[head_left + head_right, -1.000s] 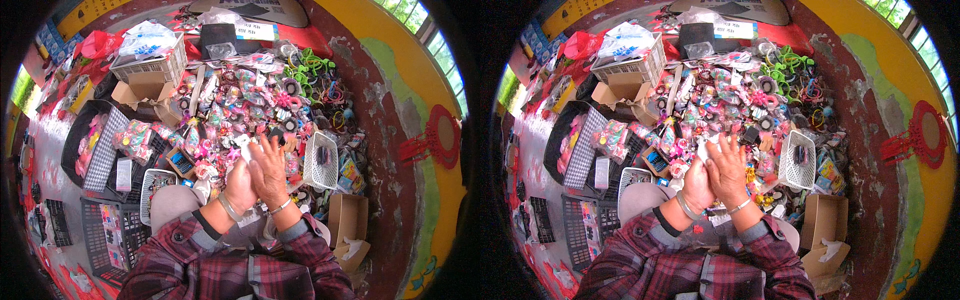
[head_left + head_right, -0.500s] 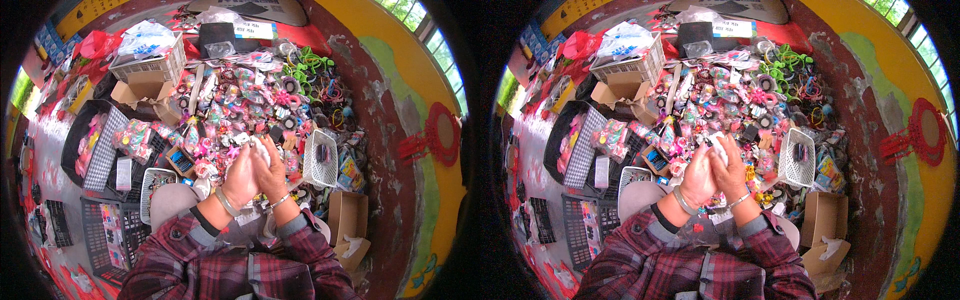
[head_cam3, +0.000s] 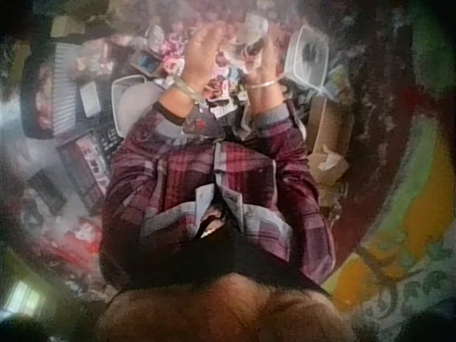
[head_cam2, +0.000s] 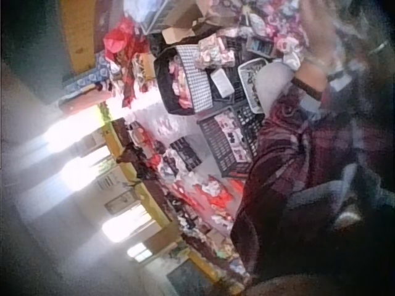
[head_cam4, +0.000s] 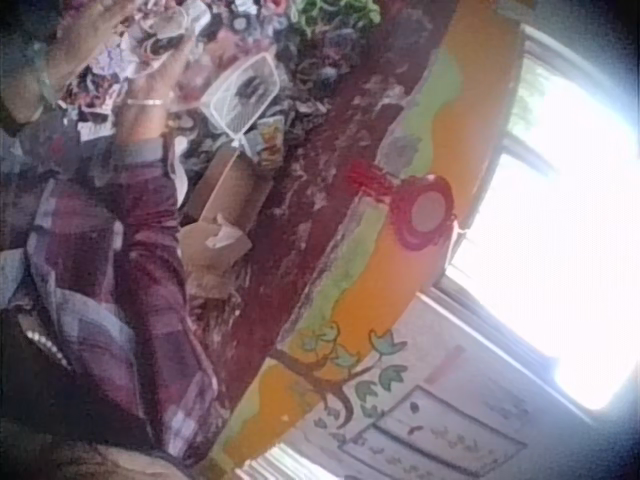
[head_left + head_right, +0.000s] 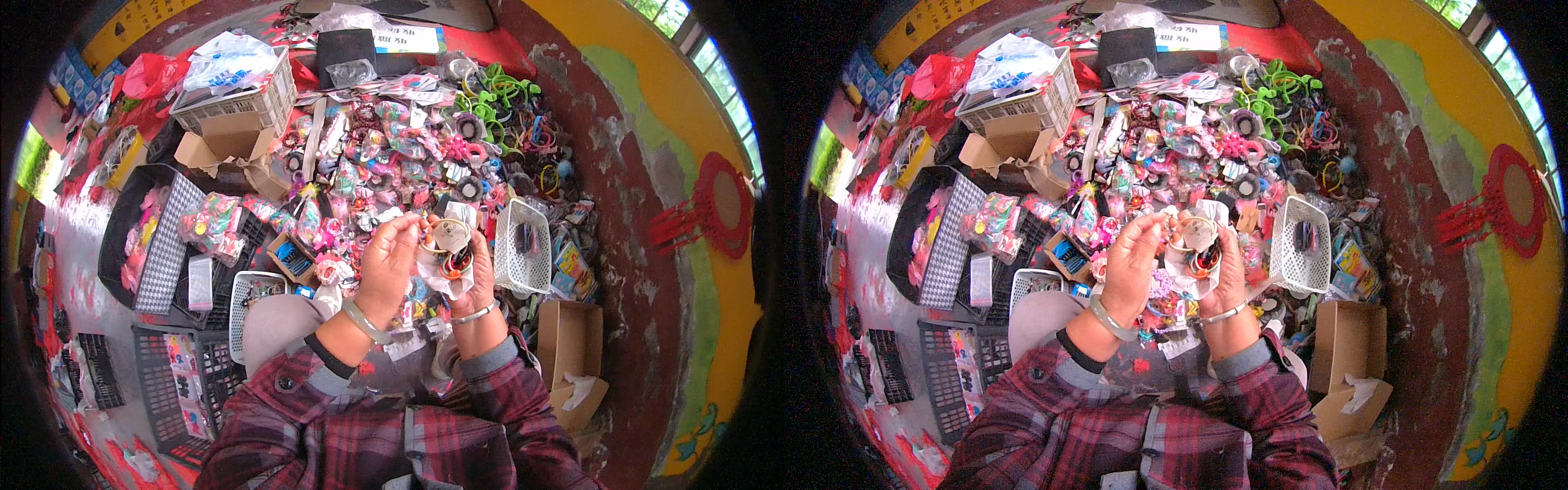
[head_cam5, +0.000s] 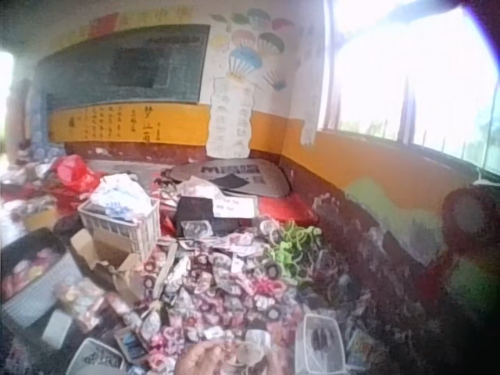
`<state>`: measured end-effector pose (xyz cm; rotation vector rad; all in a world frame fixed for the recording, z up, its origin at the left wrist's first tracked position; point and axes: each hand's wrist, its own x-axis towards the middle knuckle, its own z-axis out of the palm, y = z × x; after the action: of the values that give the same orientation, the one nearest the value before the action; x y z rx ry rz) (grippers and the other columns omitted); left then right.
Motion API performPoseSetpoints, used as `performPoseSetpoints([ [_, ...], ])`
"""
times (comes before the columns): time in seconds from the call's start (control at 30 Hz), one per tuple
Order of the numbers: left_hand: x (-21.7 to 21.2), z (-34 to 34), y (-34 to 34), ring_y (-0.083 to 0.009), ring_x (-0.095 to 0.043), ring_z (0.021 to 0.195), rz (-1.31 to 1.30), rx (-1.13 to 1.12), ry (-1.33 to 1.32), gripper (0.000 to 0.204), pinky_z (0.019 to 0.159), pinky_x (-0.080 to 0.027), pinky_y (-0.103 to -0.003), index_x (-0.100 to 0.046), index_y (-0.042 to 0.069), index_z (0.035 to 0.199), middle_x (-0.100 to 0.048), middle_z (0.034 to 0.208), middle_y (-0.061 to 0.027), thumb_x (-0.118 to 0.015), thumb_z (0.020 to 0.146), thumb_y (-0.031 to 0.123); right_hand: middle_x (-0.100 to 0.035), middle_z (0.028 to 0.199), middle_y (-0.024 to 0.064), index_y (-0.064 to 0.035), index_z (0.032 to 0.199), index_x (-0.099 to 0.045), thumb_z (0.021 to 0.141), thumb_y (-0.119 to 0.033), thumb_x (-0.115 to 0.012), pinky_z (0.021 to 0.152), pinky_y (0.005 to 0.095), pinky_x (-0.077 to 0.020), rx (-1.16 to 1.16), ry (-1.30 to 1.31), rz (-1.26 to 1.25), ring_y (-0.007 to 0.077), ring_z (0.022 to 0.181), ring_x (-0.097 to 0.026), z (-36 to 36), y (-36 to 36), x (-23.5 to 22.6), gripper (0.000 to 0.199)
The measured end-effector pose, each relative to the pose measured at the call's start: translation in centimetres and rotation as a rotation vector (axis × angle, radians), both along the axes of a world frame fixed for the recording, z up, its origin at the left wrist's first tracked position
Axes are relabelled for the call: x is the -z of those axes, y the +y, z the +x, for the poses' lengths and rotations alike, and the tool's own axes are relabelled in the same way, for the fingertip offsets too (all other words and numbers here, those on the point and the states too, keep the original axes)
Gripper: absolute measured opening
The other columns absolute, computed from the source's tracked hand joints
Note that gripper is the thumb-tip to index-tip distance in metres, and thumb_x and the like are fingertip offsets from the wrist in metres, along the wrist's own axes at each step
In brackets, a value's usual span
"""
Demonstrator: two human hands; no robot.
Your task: The person sits on the floor and wipes a bundle of hair accessories with a white tissue. They rub the tissue over the items in their hands and then place the used tissue into a nearby purple bucket.
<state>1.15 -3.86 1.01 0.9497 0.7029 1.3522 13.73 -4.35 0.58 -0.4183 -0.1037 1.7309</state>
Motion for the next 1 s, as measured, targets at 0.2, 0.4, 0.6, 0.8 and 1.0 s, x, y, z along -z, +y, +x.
performPoseSetpoints([
  [0.2, 0.7, 0.6, 0.0, -0.0133, -0.046, 0.11, -0.302, -0.036, -0.307, 0.041, 0.097, -0.036, -0.028, -0.047, 0.001, 0.123, -0.051, 0.117, -0.0069, -0.048, 0.094, 0.029, -0.062, 0.1, 0.0126, 0.0019, 0.112, -0.053, 0.091, -0.024, -0.048, 0.077, 0.0319, -0.0513, 0.045, -0.237, 0.026, 0.0207, 0.083, -0.062, -1.2, -0.7, -0.4, 0.034],
  [0.4, 0.3, 1.4, -0.4, -0.0194, -0.057, 0.095, -0.488, 0.134, -0.64, 0.047, 0.086, -0.046, -0.034, -0.051, 0.007, 0.115, -0.058, 0.108, -0.0071, -0.047, 0.09, 0.047, -0.056, 0.115, 0.0086, 0.0004, 0.123, -0.047, 0.096, -0.034, -0.037, 0.09, 0.0297, -0.0422, 0.127, -0.663, 0.025, 0.0162, 0.103, -0.054, -3.4, -1.6, -1.6, 0.045],
  [0.6, 0.7, 0.2, 0.1, -0.0277, -0.055, 0.105, -0.582, 0.167, -0.832, 0.053, 0.095, -0.041, -0.041, -0.048, 0.003, 0.121, -0.056, 0.115, -0.0162, -0.043, 0.09, 0.045, -0.054, 0.116, 0.011, -0.0017, 0.13, -0.039, 0.094, -0.044, -0.036, 0.086, 0.0362, -0.0472, 0.208, -0.356, 0.115, 0.0254, 0.099, -0.056, -2.2, -1.0, -2.3, 0.056],
  [0.8, 0.4, 0.0, 0.1, -0.0295, -0.054, 0.103, -0.629, 0.171, -0.842, 0.05, 0.092, -0.042, -0.042, -0.053, 0.007, 0.115, -0.058, 0.107, -0.0162, -0.042, 0.089, 0.048, -0.055, 0.112, 0.0119, -0.0024, 0.125, -0.043, 0.094, -0.04, -0.037, 0.084, 0.0383, -0.0478, 0.234, -0.255, 0.164, 0.0263, 0.095, -0.058, -0.8, -1.1, -2.6, 0.049],
  [1.0, 2.1, 0.4, 0.5, -0.0258, -0.058, 0.091, -0.644, 0.123, -0.834, 0.036, 0.086, -0.045, -0.04, -0.055, 0.009, 0.105, -0.061, 0.095, -0.0101, -0.049, 0.089, 0.04, -0.05, 0.123, 0.0106, -0.0076, 0.134, -0.036, 0.091, -0.05, -0.037, 0.09, 0.0384, -0.044, 0.242, -0.531, 0.258, 0.0261, 0.108, -0.053, -1.5, -2.2, -4.8, 0.06],
])
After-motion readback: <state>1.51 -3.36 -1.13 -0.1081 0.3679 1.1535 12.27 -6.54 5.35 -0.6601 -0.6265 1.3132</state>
